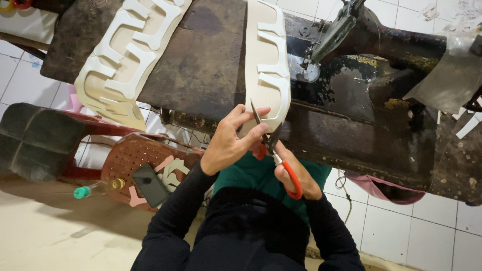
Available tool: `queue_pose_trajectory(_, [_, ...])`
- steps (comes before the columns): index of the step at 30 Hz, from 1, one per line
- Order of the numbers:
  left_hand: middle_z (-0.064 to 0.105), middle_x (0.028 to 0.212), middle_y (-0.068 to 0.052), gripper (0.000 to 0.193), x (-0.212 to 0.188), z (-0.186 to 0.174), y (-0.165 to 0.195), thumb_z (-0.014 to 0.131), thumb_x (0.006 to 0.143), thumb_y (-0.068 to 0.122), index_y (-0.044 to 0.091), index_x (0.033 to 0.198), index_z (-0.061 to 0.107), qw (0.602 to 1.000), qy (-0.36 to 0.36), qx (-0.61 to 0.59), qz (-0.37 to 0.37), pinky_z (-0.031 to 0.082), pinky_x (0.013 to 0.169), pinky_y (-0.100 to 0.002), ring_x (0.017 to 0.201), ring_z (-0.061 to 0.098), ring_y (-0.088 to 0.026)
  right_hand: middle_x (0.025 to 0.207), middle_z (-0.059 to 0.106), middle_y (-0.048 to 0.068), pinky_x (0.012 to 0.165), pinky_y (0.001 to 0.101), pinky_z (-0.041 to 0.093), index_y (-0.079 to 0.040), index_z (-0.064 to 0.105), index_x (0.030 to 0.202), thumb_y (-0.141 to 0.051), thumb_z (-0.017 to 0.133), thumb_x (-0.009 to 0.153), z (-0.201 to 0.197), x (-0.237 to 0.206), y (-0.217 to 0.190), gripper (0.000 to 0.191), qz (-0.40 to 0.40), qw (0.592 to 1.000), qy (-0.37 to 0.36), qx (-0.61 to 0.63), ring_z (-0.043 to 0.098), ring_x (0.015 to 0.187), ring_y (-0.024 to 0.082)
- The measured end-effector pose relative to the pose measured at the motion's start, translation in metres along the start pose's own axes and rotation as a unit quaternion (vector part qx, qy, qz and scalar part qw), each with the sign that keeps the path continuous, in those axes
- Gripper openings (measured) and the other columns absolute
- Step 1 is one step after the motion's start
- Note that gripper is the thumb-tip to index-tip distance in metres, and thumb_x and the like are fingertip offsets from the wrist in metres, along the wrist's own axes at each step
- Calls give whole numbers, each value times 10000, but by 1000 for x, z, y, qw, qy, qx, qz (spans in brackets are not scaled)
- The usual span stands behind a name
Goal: The person sews a strip of white foam pieces on a treadle sewing machine, then sits on the tiled floor and uses scissors to trim excess material from the edges of the sewn foam pieces, setting trimmed pieces aside.
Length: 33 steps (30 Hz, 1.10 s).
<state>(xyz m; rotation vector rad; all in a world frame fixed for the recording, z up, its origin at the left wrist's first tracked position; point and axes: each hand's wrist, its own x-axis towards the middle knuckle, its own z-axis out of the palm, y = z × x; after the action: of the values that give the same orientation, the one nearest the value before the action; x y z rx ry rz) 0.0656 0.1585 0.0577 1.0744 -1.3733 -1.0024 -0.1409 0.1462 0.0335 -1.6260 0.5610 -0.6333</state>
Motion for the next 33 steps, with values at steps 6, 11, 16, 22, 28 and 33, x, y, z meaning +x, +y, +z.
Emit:
queue_pose_trajectory(6, [600,1180,-66,367,-1,0,5,683,1009,249,43,1312,705,998,-7,-56,-39,627,747,-253,961,706,-131,1343,581,145,1128,400,410,43,369,1559,-887,506,882,4,-1,1,1158,-28,999,-5,-27,547,1240,239])
queue_pose_trajectory(11, [595,1152,-52,407,-2,-4,7,655,1016,312,64,1336,692,997,-20,-62,-45,614,765,-256,963,681,-118,1380,572,162,1137,412,418,37,376,1555,-871,530,884,7,-5,2,1140,-30,999,-3,-23,549,1281,258])
queue_pose_trajectory(16, [620,1065,-43,385,-1,-6,7,629,1054,347,62,1281,753,999,34,-18,-29,548,790,-269,942,638,-121,1388,609,171,1163,422,426,27,440,1502,-846,545,897,8,-13,4,1068,-26,998,-10,-62,582,1309,270])
queue_pose_trajectory(22, [594,1059,-41,400,-2,-6,5,578,1079,353,66,1318,723,999,-6,-35,-26,520,867,-264,976,621,-126,1349,630,146,1128,398,440,23,471,1490,-801,574,900,9,-17,-2,1019,-12,999,16,-27,590,1267,256])
queue_pose_trajectory(28, [580,1067,-56,400,-5,3,4,488,1109,279,74,1418,638,997,54,45,28,503,869,-264,975,603,-152,1173,645,118,936,395,506,-17,555,1423,-353,880,732,16,-25,-20,835,37,914,252,-317,609,1043,276])
queue_pose_trajectory(33, [552,1043,-90,425,-10,16,11,491,1030,178,68,1406,658,996,66,51,21,494,827,-268,902,580,-169,1307,600,185,1013,476,430,18,505,1450,-258,913,820,17,-15,-13,800,-101,778,332,-524,544,1172,359])
